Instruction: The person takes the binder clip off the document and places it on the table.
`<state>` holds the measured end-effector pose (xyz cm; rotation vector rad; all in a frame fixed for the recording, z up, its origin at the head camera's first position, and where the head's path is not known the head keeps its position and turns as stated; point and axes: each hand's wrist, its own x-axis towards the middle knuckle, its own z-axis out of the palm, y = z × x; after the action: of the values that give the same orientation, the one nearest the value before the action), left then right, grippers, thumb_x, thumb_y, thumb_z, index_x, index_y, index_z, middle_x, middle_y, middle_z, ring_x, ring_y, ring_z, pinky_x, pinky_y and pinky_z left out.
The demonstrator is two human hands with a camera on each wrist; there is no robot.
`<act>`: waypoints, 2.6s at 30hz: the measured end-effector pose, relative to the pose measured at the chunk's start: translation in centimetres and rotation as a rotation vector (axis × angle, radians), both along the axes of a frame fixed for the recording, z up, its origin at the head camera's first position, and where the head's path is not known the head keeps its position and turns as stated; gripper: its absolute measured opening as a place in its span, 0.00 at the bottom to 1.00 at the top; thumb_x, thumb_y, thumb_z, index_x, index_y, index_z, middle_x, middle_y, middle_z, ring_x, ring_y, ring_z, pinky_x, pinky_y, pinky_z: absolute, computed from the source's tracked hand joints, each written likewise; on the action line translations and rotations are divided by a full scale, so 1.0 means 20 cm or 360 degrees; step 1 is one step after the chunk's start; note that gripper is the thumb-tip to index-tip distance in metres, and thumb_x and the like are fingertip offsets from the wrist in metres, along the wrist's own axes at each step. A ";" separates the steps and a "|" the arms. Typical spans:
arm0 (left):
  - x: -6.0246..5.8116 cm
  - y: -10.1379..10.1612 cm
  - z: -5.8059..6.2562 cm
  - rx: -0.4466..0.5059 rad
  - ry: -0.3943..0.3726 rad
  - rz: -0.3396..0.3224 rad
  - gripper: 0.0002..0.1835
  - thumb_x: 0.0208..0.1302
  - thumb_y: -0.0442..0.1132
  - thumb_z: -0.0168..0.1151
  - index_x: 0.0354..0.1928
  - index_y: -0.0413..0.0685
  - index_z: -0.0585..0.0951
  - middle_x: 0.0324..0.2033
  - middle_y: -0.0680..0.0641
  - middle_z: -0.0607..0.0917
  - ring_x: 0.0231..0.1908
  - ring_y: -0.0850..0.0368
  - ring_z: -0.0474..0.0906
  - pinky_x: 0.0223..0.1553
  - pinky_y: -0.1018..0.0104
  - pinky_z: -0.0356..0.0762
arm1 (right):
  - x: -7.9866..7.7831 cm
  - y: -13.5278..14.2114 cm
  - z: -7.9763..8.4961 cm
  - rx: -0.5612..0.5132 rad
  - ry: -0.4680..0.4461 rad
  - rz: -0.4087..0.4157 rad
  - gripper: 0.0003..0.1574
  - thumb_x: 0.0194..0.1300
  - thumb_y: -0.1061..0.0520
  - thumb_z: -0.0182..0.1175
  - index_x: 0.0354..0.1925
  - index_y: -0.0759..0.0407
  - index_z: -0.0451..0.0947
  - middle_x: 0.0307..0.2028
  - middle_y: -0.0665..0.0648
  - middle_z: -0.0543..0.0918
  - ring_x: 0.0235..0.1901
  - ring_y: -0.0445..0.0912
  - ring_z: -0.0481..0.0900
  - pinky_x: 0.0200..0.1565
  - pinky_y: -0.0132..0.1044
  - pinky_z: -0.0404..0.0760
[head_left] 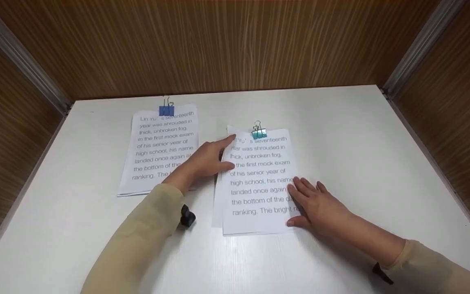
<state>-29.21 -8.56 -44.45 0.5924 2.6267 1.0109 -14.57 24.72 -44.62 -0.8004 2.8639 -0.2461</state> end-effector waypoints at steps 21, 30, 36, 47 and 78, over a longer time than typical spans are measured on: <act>-0.08 0.02 -0.05 0.0906 -0.0510 0.0267 0.36 0.74 0.27 0.60 0.81 0.51 0.68 0.57 0.45 0.88 0.49 0.50 0.90 0.46 0.62 0.88 | 0.02 0.00 0.01 -0.0014 0.0025 0.0024 0.57 0.68 0.37 0.71 0.78 0.70 0.63 0.77 0.74 0.63 0.77 0.69 0.61 0.72 0.71 0.61; -0.04 0.03 -0.02 0.0899 -0.0493 0.0324 0.35 0.76 0.26 0.58 0.80 0.58 0.70 0.58 0.48 0.87 0.51 0.53 0.88 0.49 0.62 0.87 | 0.00 -0.01 0.00 -0.0026 0.0002 -0.0010 0.59 0.66 0.32 0.71 0.78 0.67 0.65 0.77 0.71 0.65 0.77 0.69 0.60 0.74 0.71 0.58; -0.01 0.04 0.02 0.0852 -0.0379 0.0316 0.35 0.76 0.25 0.57 0.80 0.58 0.70 0.61 0.46 0.86 0.51 0.54 0.88 0.49 0.63 0.86 | -0.02 0.00 0.03 -0.0076 -0.0013 -0.0047 0.58 0.66 0.31 0.70 0.77 0.66 0.68 0.76 0.72 0.66 0.77 0.68 0.61 0.74 0.69 0.59; 0.04 0.05 0.07 0.0946 -0.0255 0.0340 0.34 0.76 0.25 0.58 0.78 0.60 0.73 0.60 0.44 0.86 0.51 0.54 0.88 0.47 0.63 0.87 | -0.28 0.11 0.27 -0.0614 0.0149 -0.0248 0.42 0.67 0.50 0.76 0.72 0.64 0.75 0.67 0.67 0.80 0.66 0.64 0.79 0.64 0.61 0.79; 0.20 0.07 0.13 0.1233 -0.0256 0.0172 0.32 0.76 0.26 0.58 0.76 0.61 0.76 0.56 0.47 0.89 0.50 0.48 0.90 0.46 0.59 0.89 | -0.92 -0.01 0.43 -0.1313 -0.0632 -0.0168 0.28 0.73 0.55 0.70 0.67 0.61 0.81 0.60 0.59 0.86 0.57 0.47 0.84 0.60 0.31 0.77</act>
<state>-25.24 -7.06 -41.81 0.4831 2.0809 2.0289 -32.96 24.61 -36.07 -0.5956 2.3730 -1.4699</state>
